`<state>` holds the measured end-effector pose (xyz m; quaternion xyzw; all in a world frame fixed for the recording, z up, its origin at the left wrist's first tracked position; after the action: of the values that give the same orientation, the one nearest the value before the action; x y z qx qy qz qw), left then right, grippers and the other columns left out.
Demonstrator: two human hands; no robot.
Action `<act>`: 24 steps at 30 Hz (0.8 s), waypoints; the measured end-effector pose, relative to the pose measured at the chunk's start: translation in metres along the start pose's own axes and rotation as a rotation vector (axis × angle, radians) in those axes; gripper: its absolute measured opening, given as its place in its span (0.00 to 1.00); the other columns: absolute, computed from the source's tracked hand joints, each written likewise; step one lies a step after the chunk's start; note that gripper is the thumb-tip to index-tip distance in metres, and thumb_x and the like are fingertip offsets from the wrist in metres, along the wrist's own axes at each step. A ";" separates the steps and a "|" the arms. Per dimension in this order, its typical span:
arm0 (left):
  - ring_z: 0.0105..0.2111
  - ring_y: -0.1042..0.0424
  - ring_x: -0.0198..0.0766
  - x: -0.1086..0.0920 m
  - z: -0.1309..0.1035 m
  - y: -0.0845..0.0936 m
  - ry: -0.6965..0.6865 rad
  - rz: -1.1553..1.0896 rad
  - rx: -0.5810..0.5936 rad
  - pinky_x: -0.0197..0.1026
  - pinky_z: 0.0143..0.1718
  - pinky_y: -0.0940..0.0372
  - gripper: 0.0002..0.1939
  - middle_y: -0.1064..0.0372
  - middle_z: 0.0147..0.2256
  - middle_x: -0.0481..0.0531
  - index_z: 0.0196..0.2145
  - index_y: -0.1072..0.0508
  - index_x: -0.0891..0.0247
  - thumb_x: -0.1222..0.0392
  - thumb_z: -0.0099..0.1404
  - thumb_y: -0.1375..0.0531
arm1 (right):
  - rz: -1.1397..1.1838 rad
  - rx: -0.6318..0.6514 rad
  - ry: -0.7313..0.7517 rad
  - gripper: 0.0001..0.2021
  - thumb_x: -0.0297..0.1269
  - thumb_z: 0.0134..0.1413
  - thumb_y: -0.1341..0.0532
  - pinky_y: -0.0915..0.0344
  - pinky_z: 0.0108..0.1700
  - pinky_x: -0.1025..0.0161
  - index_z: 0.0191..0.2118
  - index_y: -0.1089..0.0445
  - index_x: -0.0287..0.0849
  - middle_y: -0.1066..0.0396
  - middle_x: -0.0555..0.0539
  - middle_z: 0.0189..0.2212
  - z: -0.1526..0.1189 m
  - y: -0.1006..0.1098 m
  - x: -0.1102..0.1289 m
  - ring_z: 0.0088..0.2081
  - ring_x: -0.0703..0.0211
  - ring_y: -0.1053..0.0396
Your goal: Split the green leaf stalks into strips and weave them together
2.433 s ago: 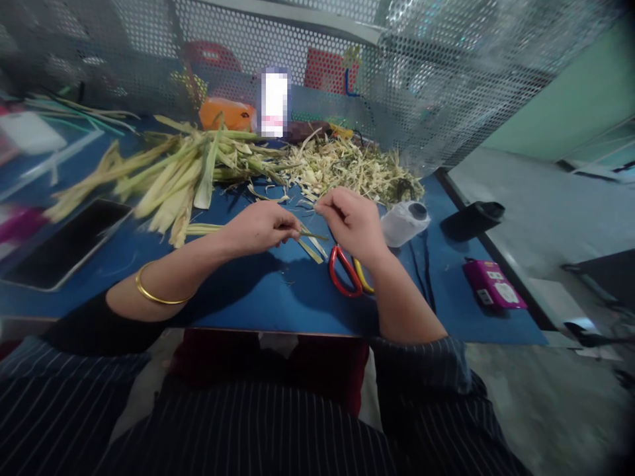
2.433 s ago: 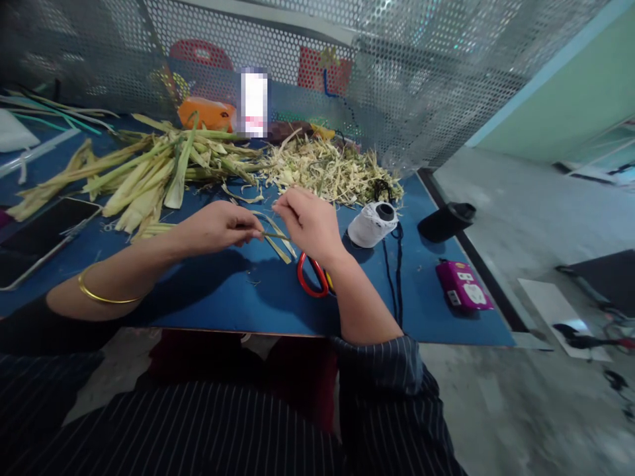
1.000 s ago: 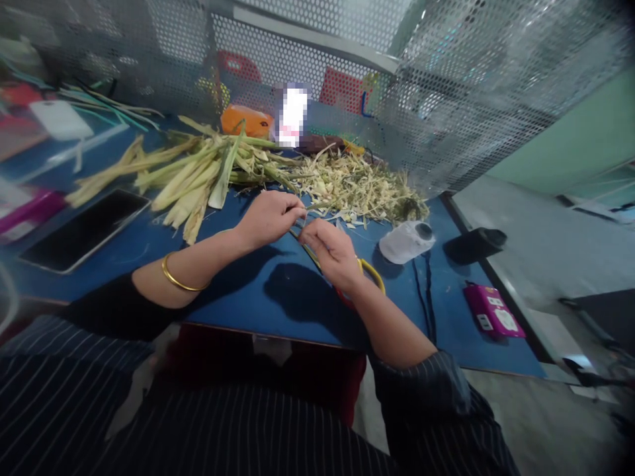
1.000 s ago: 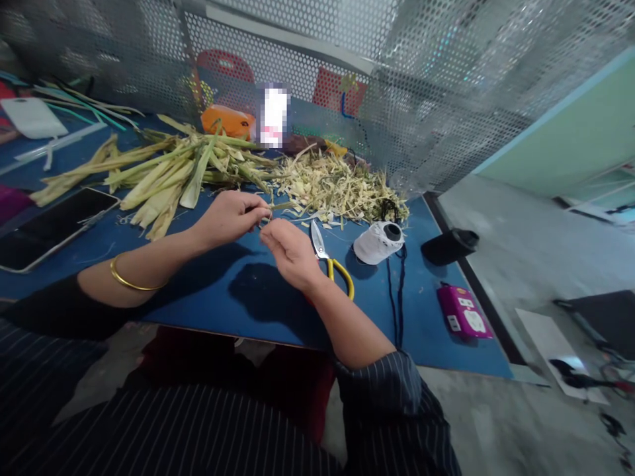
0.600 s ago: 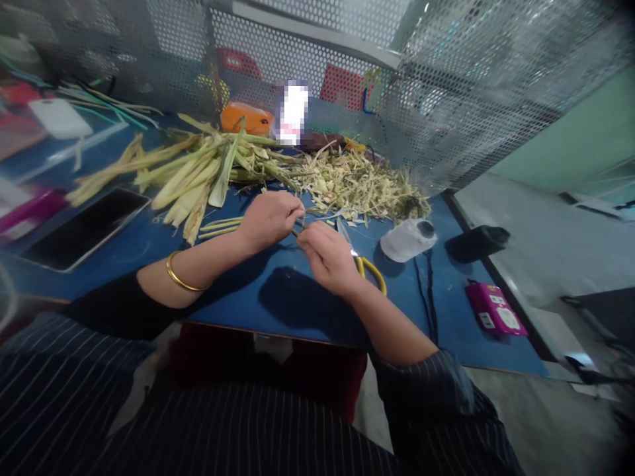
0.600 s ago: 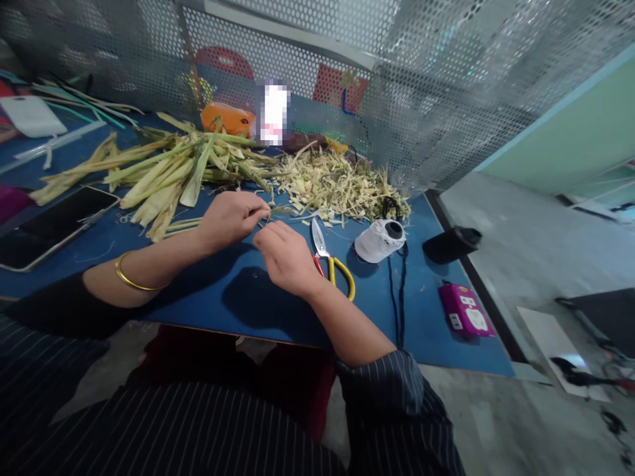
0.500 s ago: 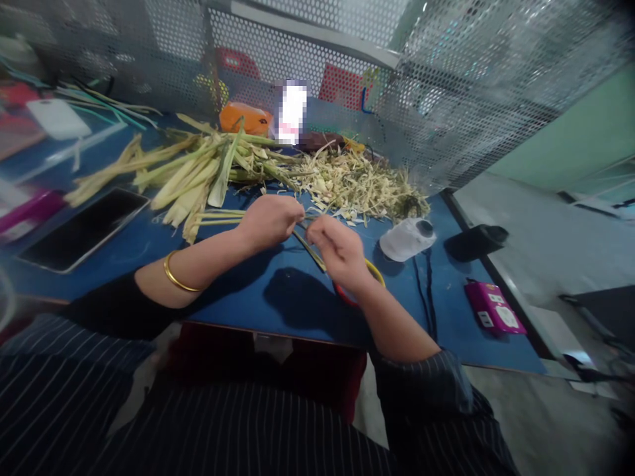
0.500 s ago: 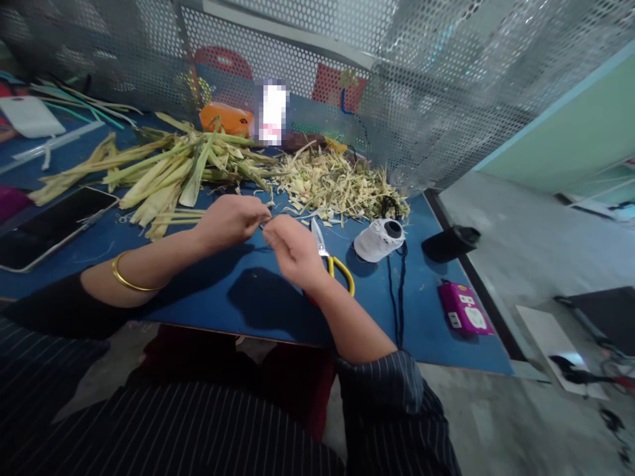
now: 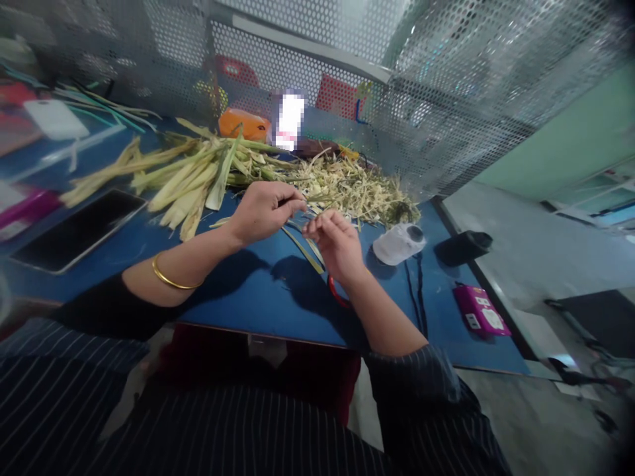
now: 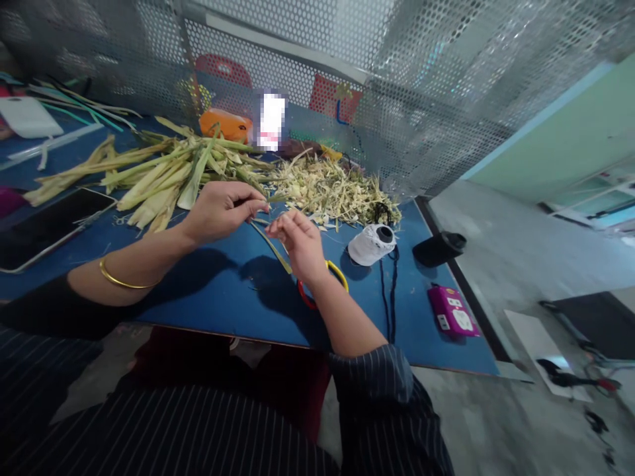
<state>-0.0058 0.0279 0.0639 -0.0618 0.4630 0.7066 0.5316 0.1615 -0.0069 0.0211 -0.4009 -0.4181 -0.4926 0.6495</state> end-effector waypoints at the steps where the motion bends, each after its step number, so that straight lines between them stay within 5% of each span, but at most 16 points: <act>1: 0.30 0.29 0.37 0.002 -0.001 -0.002 -0.015 0.088 -0.014 0.37 0.33 0.38 0.11 0.26 0.29 0.52 0.30 0.23 0.65 0.59 0.64 0.44 | -0.106 0.014 0.061 0.11 0.43 0.61 0.44 0.34 0.43 0.59 0.29 0.38 0.45 0.35 0.51 0.27 -0.004 -0.005 0.002 0.33 0.61 0.33; 4: 0.33 0.28 0.41 0.005 -0.004 -0.011 -0.085 0.373 0.073 0.39 0.34 0.39 0.12 0.25 0.32 0.57 0.30 0.24 0.66 0.61 0.64 0.47 | -0.442 0.068 0.206 0.12 0.41 0.63 0.45 0.36 0.42 0.59 0.29 0.35 0.44 0.34 0.49 0.28 -0.013 -0.014 0.013 0.34 0.61 0.34; 7: 0.27 0.30 0.39 0.002 -0.007 -0.016 -0.177 0.487 0.320 0.38 0.28 0.41 0.11 0.28 0.27 0.56 0.25 0.25 0.64 0.66 0.60 0.47 | -0.474 0.085 0.185 0.12 0.39 0.62 0.44 0.38 0.38 0.61 0.28 0.35 0.43 0.35 0.51 0.25 -0.012 -0.009 0.021 0.30 0.62 0.36; 11: 0.27 0.29 0.35 -0.009 -0.006 -0.008 -0.273 0.075 0.572 0.35 0.31 0.40 0.09 0.26 0.28 0.50 0.26 0.24 0.60 0.66 0.58 0.44 | -0.114 0.082 -0.014 0.11 0.41 0.59 0.43 0.37 0.33 0.62 0.26 0.39 0.44 0.39 0.52 0.22 -0.001 0.008 0.019 0.27 0.64 0.38; 14: 0.27 0.29 0.34 -0.013 -0.002 0.002 -0.148 -0.213 0.487 0.34 0.31 0.38 0.08 0.26 0.27 0.51 0.30 0.22 0.61 0.59 0.60 0.42 | 0.091 0.049 -0.093 0.11 0.42 0.56 0.41 0.35 0.33 0.63 0.27 0.42 0.45 0.42 0.54 0.23 0.006 0.014 0.012 0.27 0.64 0.38; 18: 0.22 0.34 0.33 -0.005 0.001 0.005 0.023 -0.189 0.175 0.35 0.27 0.40 0.11 0.31 0.21 0.49 0.29 0.23 0.63 0.56 0.63 0.43 | 0.180 -0.001 -0.077 0.11 0.44 0.54 0.40 0.32 0.37 0.62 0.29 0.39 0.45 0.39 0.52 0.25 0.005 0.007 0.002 0.31 0.63 0.33; 21: 0.25 0.32 0.34 0.000 -0.001 -0.001 0.043 -0.018 0.049 0.36 0.30 0.40 0.11 0.28 0.24 0.50 0.28 0.23 0.64 0.59 0.62 0.43 | -0.014 -0.024 0.041 0.11 0.44 0.59 0.42 0.32 0.42 0.59 0.29 0.37 0.45 0.34 0.51 0.27 -0.002 -0.003 0.003 0.35 0.61 0.32; 24: 0.30 0.29 0.38 0.001 -0.005 -0.009 -0.012 0.212 0.057 0.38 0.33 0.40 0.12 0.25 0.29 0.53 0.28 0.23 0.64 0.60 0.63 0.45 | -0.347 0.002 0.196 0.11 0.41 0.62 0.44 0.35 0.43 0.59 0.29 0.34 0.44 0.32 0.50 0.28 -0.010 -0.009 0.012 0.34 0.61 0.32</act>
<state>-0.0006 0.0248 0.0551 0.0069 0.4834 0.7459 0.4582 0.1564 -0.0217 0.0298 -0.2723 -0.4163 -0.6335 0.5927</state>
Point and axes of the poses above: each hand's wrist, its own z-axis towards the middle knuckle, its own y-axis out of the back of the hand, x = y × z, the point moved 2 cm from there along z, towards the middle knuckle
